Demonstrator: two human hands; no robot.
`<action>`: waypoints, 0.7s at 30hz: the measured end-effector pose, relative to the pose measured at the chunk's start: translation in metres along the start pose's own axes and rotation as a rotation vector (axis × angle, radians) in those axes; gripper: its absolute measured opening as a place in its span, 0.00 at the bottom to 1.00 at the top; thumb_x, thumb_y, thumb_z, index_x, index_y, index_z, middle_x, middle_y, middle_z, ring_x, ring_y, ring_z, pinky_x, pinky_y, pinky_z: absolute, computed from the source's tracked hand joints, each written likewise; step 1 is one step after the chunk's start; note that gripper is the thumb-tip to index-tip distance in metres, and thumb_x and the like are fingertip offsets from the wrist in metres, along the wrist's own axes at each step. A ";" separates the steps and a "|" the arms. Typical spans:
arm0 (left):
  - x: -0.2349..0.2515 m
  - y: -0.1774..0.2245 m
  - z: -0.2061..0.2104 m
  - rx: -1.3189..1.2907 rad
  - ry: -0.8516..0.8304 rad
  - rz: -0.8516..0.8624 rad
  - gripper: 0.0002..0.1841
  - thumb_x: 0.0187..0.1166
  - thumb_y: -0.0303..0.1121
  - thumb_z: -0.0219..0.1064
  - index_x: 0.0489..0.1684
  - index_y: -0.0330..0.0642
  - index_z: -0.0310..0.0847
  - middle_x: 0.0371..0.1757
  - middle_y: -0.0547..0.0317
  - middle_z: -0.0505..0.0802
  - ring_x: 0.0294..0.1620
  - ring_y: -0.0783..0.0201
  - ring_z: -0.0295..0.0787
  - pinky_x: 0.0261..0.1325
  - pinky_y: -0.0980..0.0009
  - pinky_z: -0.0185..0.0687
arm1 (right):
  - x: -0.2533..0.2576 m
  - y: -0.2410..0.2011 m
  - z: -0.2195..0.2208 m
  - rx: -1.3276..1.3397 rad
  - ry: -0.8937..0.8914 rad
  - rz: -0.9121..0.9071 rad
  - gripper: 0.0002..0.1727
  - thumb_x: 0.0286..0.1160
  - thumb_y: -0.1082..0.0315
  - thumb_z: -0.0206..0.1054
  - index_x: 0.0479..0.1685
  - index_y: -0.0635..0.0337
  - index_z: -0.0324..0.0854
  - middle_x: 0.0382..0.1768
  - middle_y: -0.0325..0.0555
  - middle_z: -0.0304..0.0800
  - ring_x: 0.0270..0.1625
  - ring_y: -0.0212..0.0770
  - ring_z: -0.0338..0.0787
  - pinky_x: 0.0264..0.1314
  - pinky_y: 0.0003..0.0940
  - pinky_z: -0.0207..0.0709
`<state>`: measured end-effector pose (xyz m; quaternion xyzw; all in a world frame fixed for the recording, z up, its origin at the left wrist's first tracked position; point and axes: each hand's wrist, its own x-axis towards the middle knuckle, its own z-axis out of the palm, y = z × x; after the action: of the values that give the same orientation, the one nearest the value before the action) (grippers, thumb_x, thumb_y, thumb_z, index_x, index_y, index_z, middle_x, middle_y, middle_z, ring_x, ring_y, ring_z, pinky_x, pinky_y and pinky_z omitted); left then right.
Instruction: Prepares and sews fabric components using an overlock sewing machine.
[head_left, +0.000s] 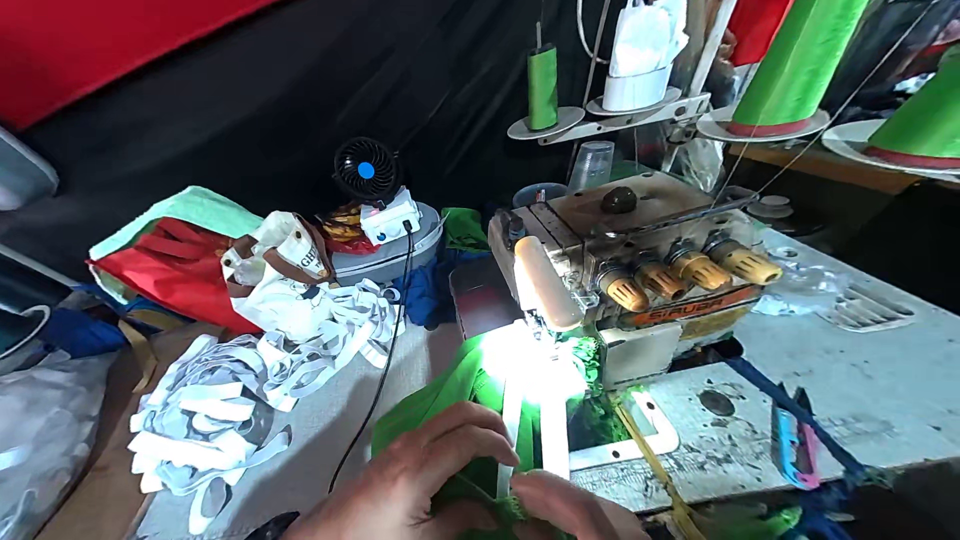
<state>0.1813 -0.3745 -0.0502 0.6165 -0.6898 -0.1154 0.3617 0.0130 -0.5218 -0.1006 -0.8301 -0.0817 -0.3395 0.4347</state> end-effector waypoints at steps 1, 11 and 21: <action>0.004 0.000 -0.001 0.001 -0.041 0.012 0.15 0.79 0.32 0.71 0.60 0.39 0.80 0.68 0.49 0.86 0.71 0.68 0.82 0.70 0.78 0.78 | 0.000 0.001 0.000 -0.015 -0.011 -0.014 0.10 0.81 0.76 0.64 0.57 0.70 0.80 0.38 0.59 0.94 0.40 0.46 0.96 0.50 0.34 0.87; 0.022 -0.001 -0.011 0.273 -0.220 0.009 0.10 0.82 0.38 0.68 0.49 0.45 0.91 0.42 0.53 0.87 0.39 0.63 0.86 0.39 0.74 0.82 | -0.004 -0.001 -0.008 -0.041 0.003 0.110 0.13 0.81 0.77 0.63 0.61 0.72 0.74 0.42 0.61 0.94 0.43 0.44 0.96 0.50 0.31 0.87; 0.021 -0.003 -0.011 0.269 -0.230 -0.035 0.11 0.80 0.39 0.69 0.43 0.41 0.92 0.35 0.53 0.84 0.34 0.64 0.81 0.35 0.77 0.77 | 0.003 -0.003 -0.007 -0.036 -0.026 0.124 0.14 0.79 0.79 0.64 0.61 0.72 0.75 0.41 0.62 0.94 0.42 0.49 0.97 0.48 0.36 0.89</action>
<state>0.1907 -0.3916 -0.0364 0.6538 -0.7251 -0.0981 0.1928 0.0106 -0.5257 -0.0935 -0.8455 -0.0296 -0.3026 0.4390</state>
